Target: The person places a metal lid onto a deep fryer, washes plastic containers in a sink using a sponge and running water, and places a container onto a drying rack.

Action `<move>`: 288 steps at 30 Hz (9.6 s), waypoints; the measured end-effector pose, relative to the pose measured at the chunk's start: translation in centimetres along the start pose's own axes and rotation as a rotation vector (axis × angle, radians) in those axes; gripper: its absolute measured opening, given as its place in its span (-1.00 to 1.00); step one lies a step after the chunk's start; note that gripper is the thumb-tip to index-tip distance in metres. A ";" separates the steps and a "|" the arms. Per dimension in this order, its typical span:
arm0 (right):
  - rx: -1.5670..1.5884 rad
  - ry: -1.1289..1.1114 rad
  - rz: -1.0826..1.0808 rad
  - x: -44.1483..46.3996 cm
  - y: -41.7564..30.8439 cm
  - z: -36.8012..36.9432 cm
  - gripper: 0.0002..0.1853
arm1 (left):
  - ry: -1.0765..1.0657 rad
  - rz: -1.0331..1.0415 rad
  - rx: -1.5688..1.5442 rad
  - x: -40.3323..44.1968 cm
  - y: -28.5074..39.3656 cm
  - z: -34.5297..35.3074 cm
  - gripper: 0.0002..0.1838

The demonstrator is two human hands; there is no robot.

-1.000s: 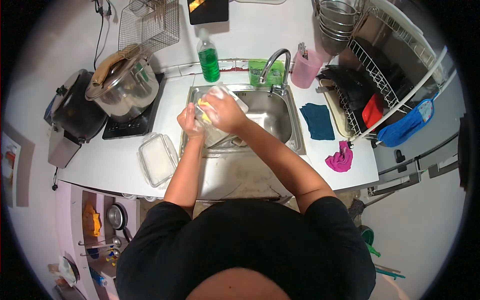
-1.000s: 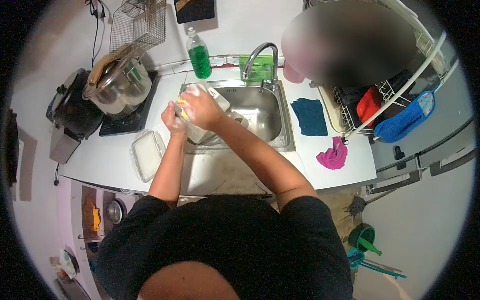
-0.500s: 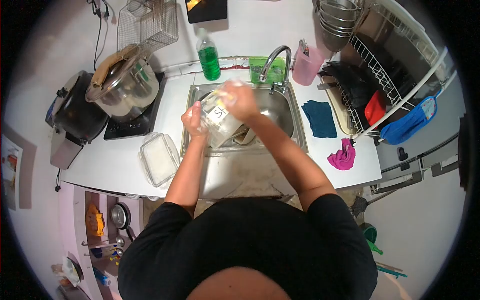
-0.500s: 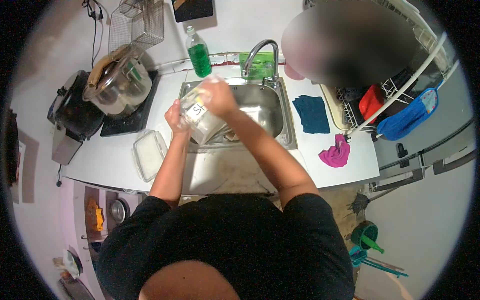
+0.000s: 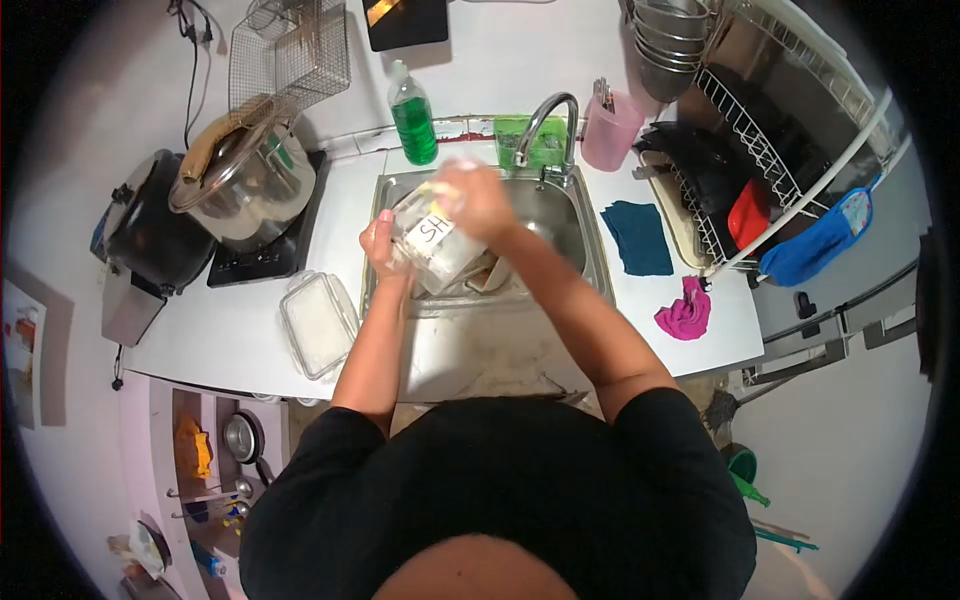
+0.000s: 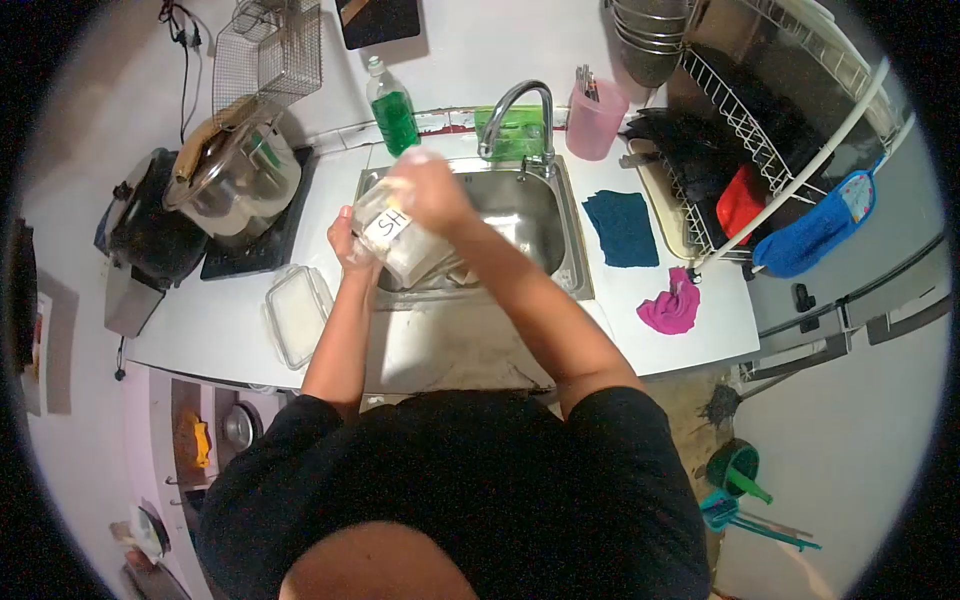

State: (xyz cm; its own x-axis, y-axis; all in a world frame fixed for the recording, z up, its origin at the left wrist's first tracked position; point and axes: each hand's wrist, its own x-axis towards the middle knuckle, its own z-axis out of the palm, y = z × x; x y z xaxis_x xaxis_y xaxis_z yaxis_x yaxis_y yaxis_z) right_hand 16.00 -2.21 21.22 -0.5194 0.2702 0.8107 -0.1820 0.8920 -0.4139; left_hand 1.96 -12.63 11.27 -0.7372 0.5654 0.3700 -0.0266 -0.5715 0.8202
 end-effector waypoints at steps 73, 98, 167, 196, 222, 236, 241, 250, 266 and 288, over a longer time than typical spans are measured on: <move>0.001 -0.303 0.189 -1.2 2.3 3.6 -0.69 | 0.505 -0.241 0.243 0.0 1.2 0.8 -0.49; 0.024 0.080 0.382 -2.4 5.4 3.5 -0.91 | 0.461 -0.609 -0.440 -2.2 2.1 1.0 -0.34; 1.025 -0.559 1.123 -3.0 10.6 -4.0 -0.86 | -0.487 -0.985 -0.231 0.4 -5.4 8.2 -0.66; 0.989 -0.132 1.190 -2.5 11.9 -1.0 -0.77 | 0.146 -0.913 0.166 4.0 -16.1 1.9 -0.56; 0.699 -0.124 1.280 -3.1 13.7 -2.0 -0.79 | -0.351 -0.874 -0.198 1.9 -8.8 8.8 -0.84; 1.083 -0.425 1.077 -1.7 9.0 -2.0 -0.69 | -0.215 -0.842 0.167 5.7 -14.9 1.9 -0.57; 0.720 -0.219 1.250 -2.0 11.2 -2.7 -0.70 | -0.282 -0.978 -0.021 2.8 -13.9 -1.4 -0.48; 0.784 0.005 1.188 -4.0 12.5 -3.1 -0.86 | 0.023 -0.924 -0.351 -1.2 -10.3 1.6 -0.33; 0.369 -0.243 1.280 -6.0 18.3 -1.5 -0.43 | -0.021 -1.064 -0.287 -3.0 -16.6 -0.9 -0.42; 0.196 0.133 0.813 -5.3 18.3 -1.1 -0.59 | -0.054 -0.662 -0.751 -2.6 -10.0 1.3 -0.31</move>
State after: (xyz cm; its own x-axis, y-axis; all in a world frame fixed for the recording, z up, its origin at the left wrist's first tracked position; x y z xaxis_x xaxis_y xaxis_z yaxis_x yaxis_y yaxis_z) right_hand 16.30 13.10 9.79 -0.4514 0.8516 0.2664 0.0578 0.3258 -0.9437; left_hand 5.08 -7.59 2.68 -0.3884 0.9211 -0.0270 -0.8537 -0.3486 0.3869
